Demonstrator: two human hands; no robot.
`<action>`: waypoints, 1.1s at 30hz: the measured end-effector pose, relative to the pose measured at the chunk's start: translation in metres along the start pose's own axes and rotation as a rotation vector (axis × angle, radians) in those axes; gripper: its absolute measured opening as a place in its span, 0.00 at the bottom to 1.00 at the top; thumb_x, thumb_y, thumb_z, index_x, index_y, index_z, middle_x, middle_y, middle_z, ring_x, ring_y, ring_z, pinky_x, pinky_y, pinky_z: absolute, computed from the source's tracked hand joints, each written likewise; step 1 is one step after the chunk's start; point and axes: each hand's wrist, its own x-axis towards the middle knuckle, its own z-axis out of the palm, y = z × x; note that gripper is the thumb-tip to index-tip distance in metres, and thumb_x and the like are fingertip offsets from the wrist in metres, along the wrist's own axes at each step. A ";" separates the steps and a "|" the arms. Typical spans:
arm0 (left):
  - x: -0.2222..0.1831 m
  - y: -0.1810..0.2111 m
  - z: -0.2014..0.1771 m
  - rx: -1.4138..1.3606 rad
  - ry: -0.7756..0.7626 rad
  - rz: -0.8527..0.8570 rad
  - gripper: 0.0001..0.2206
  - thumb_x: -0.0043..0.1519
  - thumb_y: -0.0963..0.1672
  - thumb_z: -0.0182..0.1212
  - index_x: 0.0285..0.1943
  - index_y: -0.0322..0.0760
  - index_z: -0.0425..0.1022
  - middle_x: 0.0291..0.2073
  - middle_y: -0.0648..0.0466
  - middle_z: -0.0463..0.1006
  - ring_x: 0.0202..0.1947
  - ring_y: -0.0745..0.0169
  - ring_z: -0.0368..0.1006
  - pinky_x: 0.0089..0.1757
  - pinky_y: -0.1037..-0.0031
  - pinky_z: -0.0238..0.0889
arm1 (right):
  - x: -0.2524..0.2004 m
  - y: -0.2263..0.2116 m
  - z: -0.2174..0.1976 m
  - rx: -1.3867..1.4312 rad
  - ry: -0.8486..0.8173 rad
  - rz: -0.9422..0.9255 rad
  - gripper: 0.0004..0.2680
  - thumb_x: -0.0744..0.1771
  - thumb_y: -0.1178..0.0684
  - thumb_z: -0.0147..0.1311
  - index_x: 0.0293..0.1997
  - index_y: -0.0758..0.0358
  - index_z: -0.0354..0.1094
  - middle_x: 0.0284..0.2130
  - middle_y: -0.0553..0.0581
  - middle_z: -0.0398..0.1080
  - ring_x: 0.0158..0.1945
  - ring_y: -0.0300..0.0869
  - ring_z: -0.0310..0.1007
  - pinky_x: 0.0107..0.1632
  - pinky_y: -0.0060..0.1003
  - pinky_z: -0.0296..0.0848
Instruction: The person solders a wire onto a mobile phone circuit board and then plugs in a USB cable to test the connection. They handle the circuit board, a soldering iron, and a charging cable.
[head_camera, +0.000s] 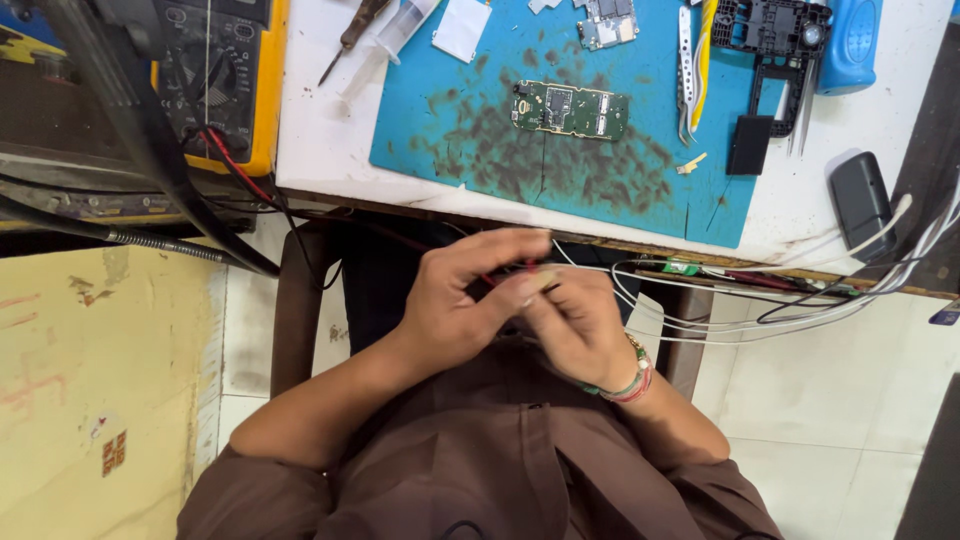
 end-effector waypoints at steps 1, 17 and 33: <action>0.004 -0.001 0.003 -0.067 -0.025 -0.056 0.11 0.67 0.42 0.64 0.55 0.28 0.79 0.52 0.43 0.83 0.55 0.58 0.80 0.55 0.72 0.72 | 0.003 -0.003 0.000 -0.101 -0.025 -0.010 0.06 0.71 0.57 0.53 0.39 0.69 0.72 0.32 0.58 0.76 0.35 0.43 0.77 0.38 0.35 0.73; 0.012 -0.002 0.014 -0.096 0.000 0.067 0.10 0.72 0.41 0.60 0.58 0.32 0.79 0.63 0.41 0.76 0.55 0.57 0.80 0.56 0.72 0.75 | -0.017 0.019 0.024 0.307 0.521 -0.009 0.17 0.67 0.70 0.60 0.58 0.65 0.60 0.46 0.53 0.68 0.48 0.33 0.73 0.51 0.27 0.73; 0.093 0.007 -0.052 0.932 -0.038 0.380 0.15 0.64 0.37 0.63 0.59 0.37 0.79 0.47 0.53 0.75 0.42 0.54 0.69 0.46 0.65 0.66 | 0.038 0.000 -0.048 -0.049 0.578 0.103 0.05 0.73 0.64 0.55 0.55 0.71 0.74 0.43 0.53 0.72 0.40 0.31 0.69 0.42 0.23 0.67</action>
